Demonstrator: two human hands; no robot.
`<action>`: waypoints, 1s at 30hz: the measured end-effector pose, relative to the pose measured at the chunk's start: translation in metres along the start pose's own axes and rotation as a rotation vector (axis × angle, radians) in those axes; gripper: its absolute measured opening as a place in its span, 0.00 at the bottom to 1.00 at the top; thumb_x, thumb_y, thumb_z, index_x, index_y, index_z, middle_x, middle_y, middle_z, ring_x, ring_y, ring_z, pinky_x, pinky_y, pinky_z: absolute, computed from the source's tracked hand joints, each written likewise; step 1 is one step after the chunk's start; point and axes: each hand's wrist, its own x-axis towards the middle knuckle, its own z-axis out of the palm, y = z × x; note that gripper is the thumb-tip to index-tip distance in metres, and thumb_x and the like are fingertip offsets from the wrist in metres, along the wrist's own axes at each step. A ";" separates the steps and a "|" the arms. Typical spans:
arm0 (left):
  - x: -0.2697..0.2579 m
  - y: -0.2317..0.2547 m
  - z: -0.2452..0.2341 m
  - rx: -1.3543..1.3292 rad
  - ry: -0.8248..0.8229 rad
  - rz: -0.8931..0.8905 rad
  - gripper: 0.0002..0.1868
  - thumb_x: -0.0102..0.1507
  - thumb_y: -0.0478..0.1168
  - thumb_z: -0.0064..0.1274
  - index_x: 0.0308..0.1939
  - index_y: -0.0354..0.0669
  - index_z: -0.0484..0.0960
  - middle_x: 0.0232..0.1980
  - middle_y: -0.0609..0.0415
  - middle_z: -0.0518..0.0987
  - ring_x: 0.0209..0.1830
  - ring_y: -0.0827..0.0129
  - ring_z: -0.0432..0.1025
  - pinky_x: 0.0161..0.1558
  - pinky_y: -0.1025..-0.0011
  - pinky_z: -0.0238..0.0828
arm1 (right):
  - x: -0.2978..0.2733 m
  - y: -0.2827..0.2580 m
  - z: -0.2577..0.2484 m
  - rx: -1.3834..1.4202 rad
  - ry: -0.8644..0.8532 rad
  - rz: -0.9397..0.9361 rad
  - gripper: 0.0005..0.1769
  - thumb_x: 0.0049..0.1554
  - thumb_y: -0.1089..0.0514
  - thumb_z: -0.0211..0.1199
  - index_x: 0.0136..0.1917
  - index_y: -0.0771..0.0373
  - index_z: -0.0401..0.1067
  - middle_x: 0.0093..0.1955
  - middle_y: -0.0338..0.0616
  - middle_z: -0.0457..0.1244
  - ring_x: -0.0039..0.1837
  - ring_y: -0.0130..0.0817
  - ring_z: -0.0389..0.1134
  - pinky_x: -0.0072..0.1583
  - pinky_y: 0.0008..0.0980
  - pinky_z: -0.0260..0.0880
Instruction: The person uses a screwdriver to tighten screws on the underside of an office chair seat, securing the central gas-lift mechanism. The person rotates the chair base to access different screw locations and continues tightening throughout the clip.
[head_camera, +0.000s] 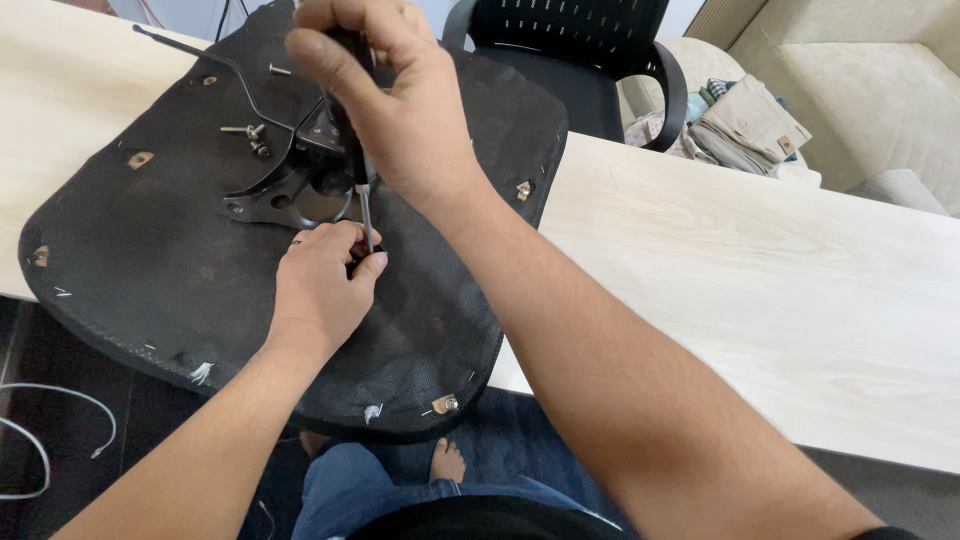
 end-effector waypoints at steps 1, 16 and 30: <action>0.000 0.000 0.000 0.001 0.000 0.000 0.09 0.60 0.39 0.62 0.42 0.43 0.84 0.40 0.53 0.82 0.45 0.56 0.73 0.52 0.58 0.69 | 0.002 0.003 0.000 0.006 0.012 0.019 0.06 0.72 0.53 0.65 0.58 0.57 0.76 0.52 0.34 0.67 0.53 0.23 0.66 0.59 0.24 0.71; 0.000 0.002 -0.001 -0.007 0.001 0.004 0.08 0.60 0.39 0.60 0.42 0.42 0.83 0.39 0.53 0.81 0.43 0.57 0.72 0.49 0.59 0.70 | 0.000 -0.011 0.011 -0.094 0.096 -0.065 0.09 0.72 0.47 0.62 0.59 0.53 0.71 0.52 0.31 0.66 0.53 0.21 0.68 0.57 0.22 0.71; 0.000 0.003 -0.001 0.006 -0.037 -0.045 0.07 0.61 0.40 0.60 0.41 0.43 0.82 0.40 0.54 0.81 0.46 0.57 0.72 0.52 0.59 0.69 | 0.003 -0.014 0.013 -0.064 0.025 0.009 0.08 0.72 0.52 0.59 0.61 0.56 0.71 0.53 0.35 0.65 0.54 0.22 0.69 0.59 0.22 0.73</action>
